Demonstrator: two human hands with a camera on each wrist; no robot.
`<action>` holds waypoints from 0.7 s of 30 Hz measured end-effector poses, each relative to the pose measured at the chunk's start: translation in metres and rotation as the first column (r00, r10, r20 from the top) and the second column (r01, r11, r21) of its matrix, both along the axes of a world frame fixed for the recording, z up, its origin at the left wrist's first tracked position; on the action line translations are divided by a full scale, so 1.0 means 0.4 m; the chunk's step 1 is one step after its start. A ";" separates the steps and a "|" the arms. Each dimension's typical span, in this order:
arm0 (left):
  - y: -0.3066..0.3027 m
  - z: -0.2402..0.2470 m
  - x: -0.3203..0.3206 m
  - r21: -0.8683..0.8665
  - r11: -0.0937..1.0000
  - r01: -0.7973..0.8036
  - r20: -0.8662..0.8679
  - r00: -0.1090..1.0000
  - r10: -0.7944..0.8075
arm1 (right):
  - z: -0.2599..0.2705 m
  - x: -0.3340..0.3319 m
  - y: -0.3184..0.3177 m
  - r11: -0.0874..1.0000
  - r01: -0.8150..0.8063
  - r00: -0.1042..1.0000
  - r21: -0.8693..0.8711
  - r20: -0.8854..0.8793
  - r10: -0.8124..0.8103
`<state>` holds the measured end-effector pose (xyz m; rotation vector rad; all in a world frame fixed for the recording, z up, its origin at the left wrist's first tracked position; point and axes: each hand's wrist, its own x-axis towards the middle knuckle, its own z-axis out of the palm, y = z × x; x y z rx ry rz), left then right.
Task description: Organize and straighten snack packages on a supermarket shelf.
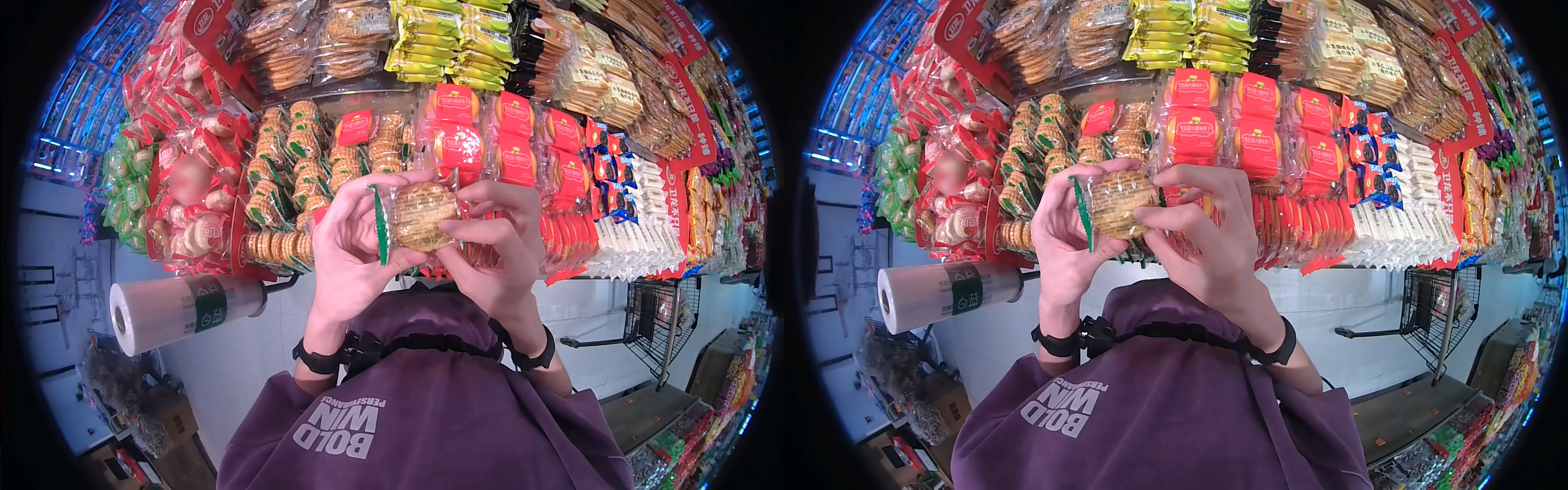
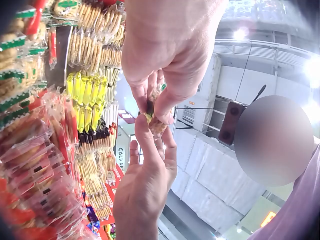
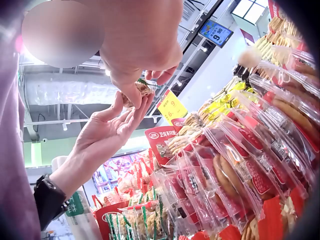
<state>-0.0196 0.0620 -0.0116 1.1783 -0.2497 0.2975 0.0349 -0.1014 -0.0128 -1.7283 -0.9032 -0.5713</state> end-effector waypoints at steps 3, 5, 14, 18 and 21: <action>0.003 -0.002 0.002 0.008 1.000 0.002 0.011 1.000 -0.002 | 0.001 0.001 0.001 1.000 0.001 1.000 -0.002 0.010 -0.001; 0.004 -0.001 0.002 0.019 1.000 0.002 0.018 1.000 -0.003 | 0.002 0.000 -0.001 1.000 0.004 1.000 -0.012 0.012 -0.004; 0.004 -0.002 0.002 0.028 1.000 0.000 0.033 0.999 -0.001 | -0.001 -0.001 0.001 1.000 0.005 1.000 0.006 0.010 -0.005; 0.002 -0.003 0.003 0.037 0.999 -0.001 0.063 0.998 -0.002 | -0.002 -0.004 0.000 1.000 0.008 1.000 0.005 0.009 -0.008; 0.001 -0.004 0.002 0.037 0.999 0.002 0.073 0.997 -0.005 | -0.002 -0.007 -0.002 1.000 0.010 1.000 0.004 0.006 -0.010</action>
